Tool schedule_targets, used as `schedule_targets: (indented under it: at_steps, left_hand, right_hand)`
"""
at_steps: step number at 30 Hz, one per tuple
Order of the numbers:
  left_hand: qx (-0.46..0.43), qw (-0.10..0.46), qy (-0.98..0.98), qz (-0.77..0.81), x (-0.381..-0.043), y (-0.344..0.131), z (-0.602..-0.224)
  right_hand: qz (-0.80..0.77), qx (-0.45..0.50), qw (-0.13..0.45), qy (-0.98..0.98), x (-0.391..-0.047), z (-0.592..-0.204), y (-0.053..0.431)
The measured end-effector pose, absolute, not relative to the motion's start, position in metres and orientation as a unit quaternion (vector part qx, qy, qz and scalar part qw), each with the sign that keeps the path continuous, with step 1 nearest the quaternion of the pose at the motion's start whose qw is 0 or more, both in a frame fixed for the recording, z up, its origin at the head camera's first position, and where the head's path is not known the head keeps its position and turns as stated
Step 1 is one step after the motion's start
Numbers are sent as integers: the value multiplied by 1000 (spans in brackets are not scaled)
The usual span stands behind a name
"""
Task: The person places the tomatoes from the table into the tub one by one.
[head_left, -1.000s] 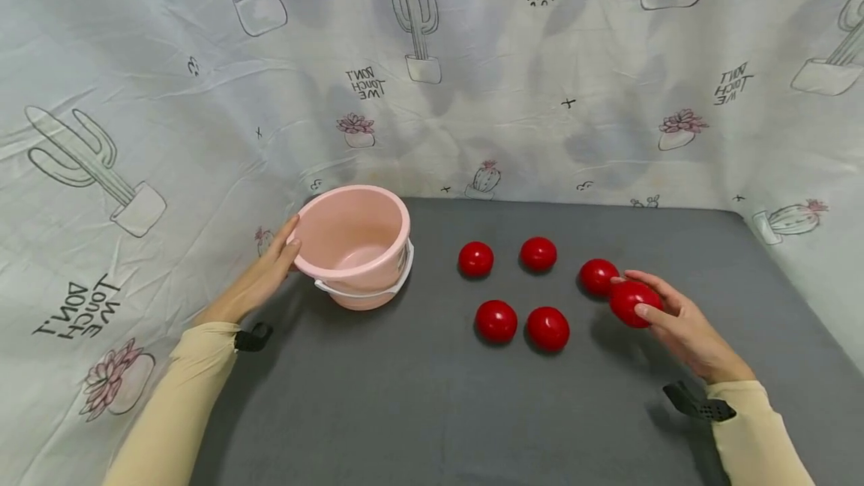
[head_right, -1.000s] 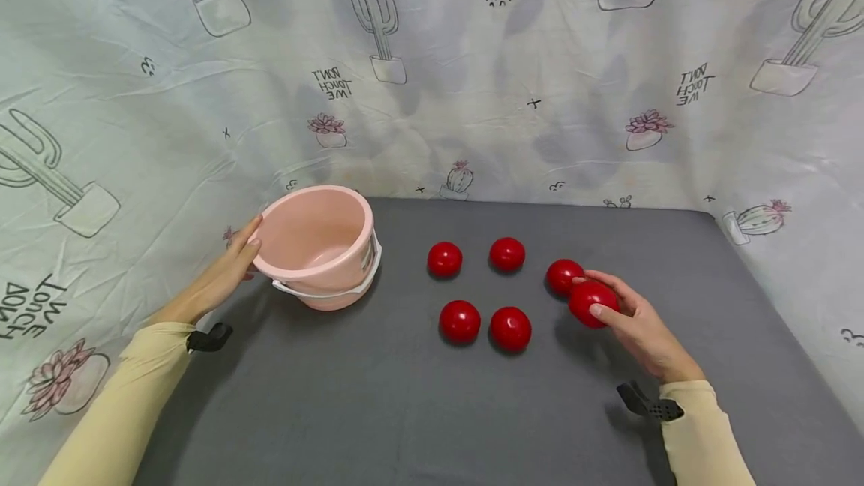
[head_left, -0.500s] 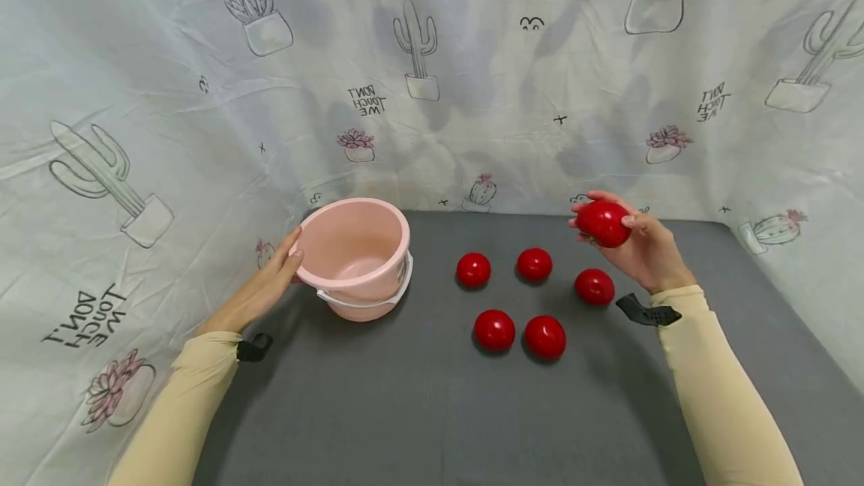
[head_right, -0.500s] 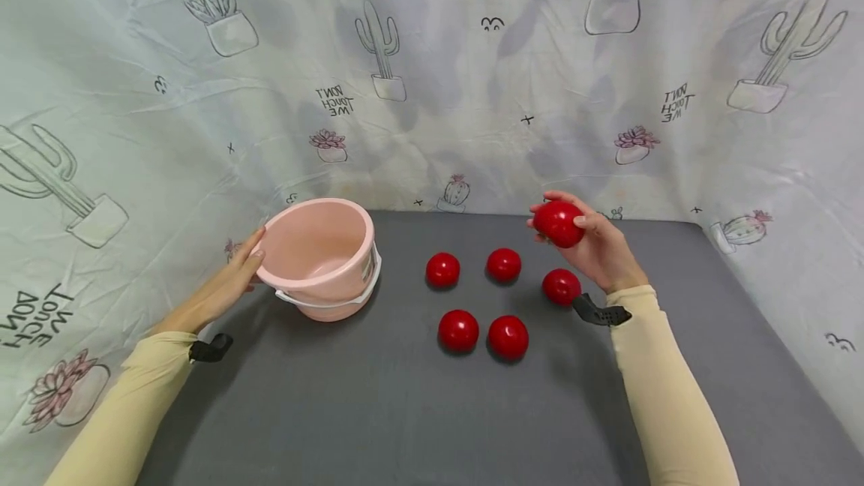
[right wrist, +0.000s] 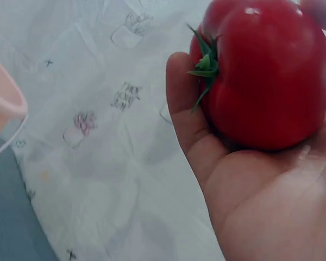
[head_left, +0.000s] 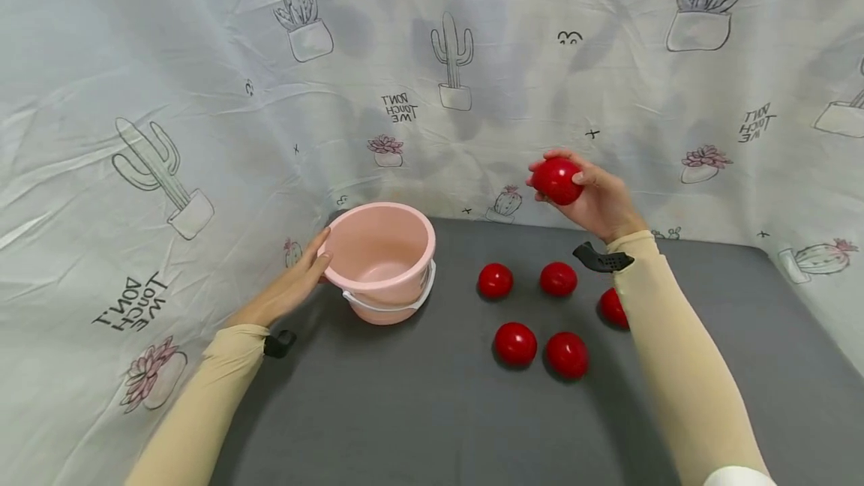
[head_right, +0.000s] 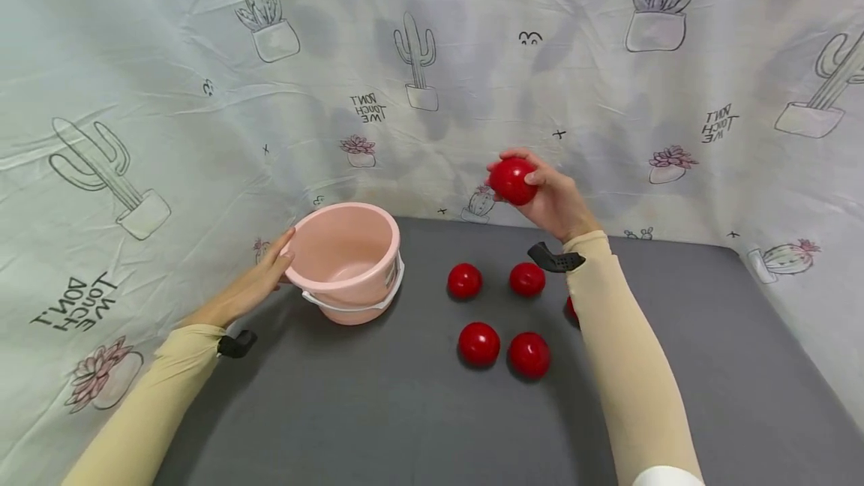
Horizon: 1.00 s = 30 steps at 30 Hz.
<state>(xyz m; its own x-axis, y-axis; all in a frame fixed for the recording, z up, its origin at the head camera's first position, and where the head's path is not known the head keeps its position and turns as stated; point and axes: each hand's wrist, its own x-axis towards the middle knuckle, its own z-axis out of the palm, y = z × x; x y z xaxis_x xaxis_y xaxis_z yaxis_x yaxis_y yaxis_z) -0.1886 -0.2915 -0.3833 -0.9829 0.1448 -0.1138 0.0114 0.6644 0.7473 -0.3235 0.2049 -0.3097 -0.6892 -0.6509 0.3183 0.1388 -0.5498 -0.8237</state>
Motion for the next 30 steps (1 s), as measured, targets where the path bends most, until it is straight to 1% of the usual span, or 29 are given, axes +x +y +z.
schedule_targets:
  at_steps: [4,9,15,22,30]
  left_hand:
    - [37,77,908,409,-191,-290,-384]
    - [24,69,913,401,-193,-290,-386]
    - [29,59,909,411,-192,-289,-388]
    - [22,56,915,399,-189,-290,-388]
    - [11,56,922,383,-188,-289,-388]
  right_hand:
    - [-827,-285,231,425,-334,-299,181]
    - [-821,-274,219,449,-344,-294,149]
    - [-816,-280,233,449,-350,-295,120]
    - [-813,-278,235,453,-352,-295,96]
    - [-807,-291,268,439,-354,-304,66]
